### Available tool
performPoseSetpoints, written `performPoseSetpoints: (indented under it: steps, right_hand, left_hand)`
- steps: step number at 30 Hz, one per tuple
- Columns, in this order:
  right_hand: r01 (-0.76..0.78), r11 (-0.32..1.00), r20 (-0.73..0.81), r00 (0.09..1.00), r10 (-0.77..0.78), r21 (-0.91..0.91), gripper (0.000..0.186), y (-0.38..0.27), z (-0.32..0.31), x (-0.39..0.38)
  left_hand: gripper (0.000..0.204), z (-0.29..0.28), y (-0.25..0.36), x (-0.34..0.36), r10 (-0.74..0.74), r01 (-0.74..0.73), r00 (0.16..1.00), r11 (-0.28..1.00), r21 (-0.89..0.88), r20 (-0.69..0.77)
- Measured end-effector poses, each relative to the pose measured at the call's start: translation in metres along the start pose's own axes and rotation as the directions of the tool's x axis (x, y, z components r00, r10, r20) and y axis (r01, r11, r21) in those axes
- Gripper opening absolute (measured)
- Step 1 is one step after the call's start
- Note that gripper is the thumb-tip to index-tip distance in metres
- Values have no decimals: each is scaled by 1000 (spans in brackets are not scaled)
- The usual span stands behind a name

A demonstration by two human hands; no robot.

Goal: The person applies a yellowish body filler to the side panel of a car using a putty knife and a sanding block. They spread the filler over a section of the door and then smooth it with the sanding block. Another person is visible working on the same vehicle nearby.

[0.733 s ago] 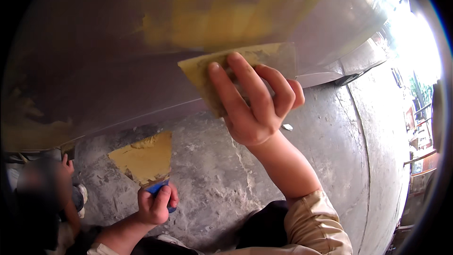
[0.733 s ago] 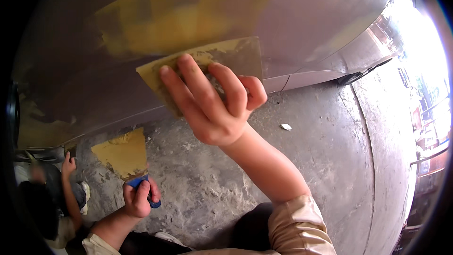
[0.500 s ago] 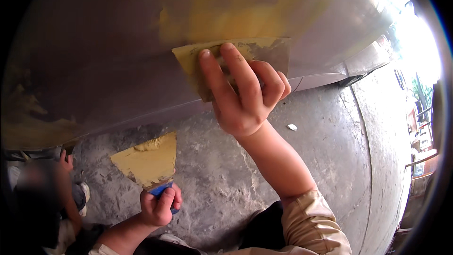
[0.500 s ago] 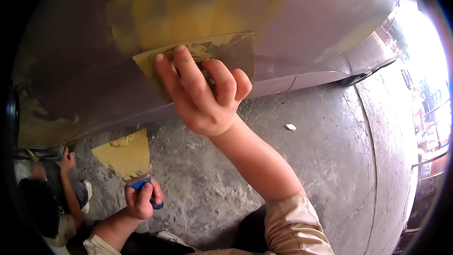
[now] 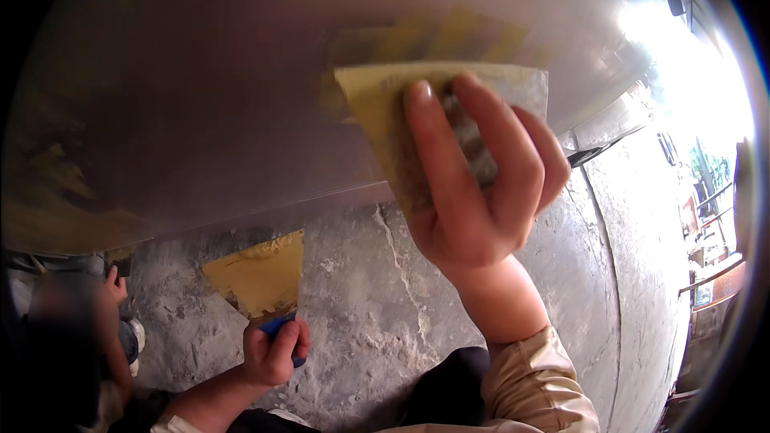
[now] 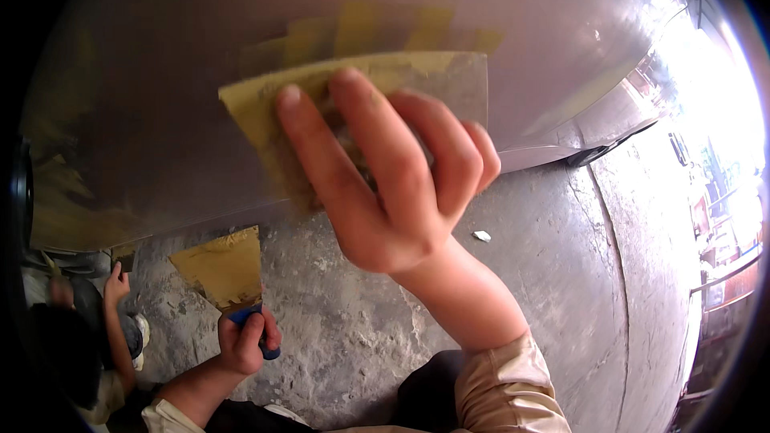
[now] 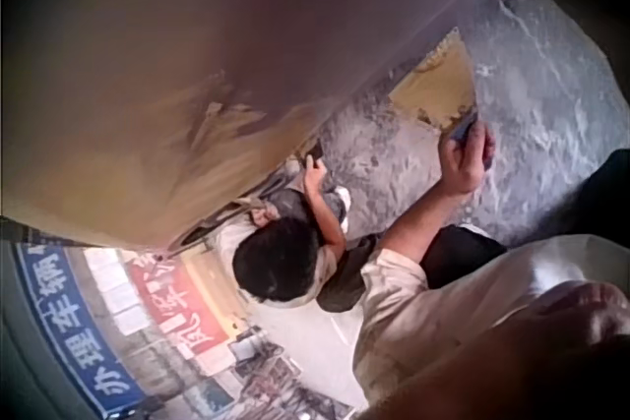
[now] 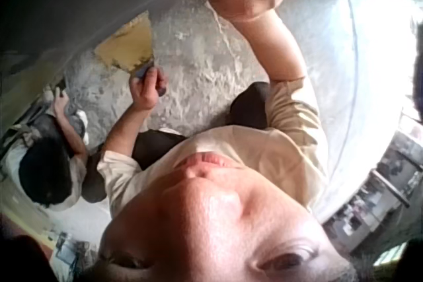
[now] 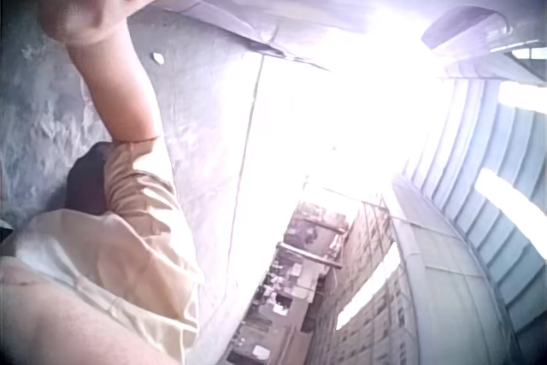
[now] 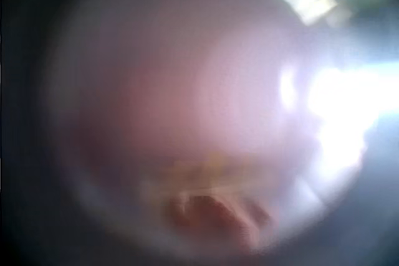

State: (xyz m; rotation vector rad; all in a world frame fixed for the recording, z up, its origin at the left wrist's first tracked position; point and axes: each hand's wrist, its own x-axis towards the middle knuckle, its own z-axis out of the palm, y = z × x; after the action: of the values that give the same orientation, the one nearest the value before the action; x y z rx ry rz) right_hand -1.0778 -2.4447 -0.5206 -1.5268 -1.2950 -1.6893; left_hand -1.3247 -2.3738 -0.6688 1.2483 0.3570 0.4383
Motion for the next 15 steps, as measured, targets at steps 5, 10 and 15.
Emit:
performPoseSetpoints:
  steps: [5, 10, 15]
  right_hand:
    - [8, 997, 1, 1000, -8, 80, 39, 3, 18, 18]
    - [-27, 997, -10, 1000, 28, 73, 34, -9, 29, -12]
    - [-55, 996, 21, 998, 54, 75, 30, -20, 38, -53]
  left_hand:
    - [21, 5, 2, 5, 1, -2, 1000, 999, -40, -26]
    - [23, -4, -5, 7, -17, 17, 1000, 999, -29, 11]
    - [22, -8, -14, 5, 6, -6, 1000, 1000, -19, 5]
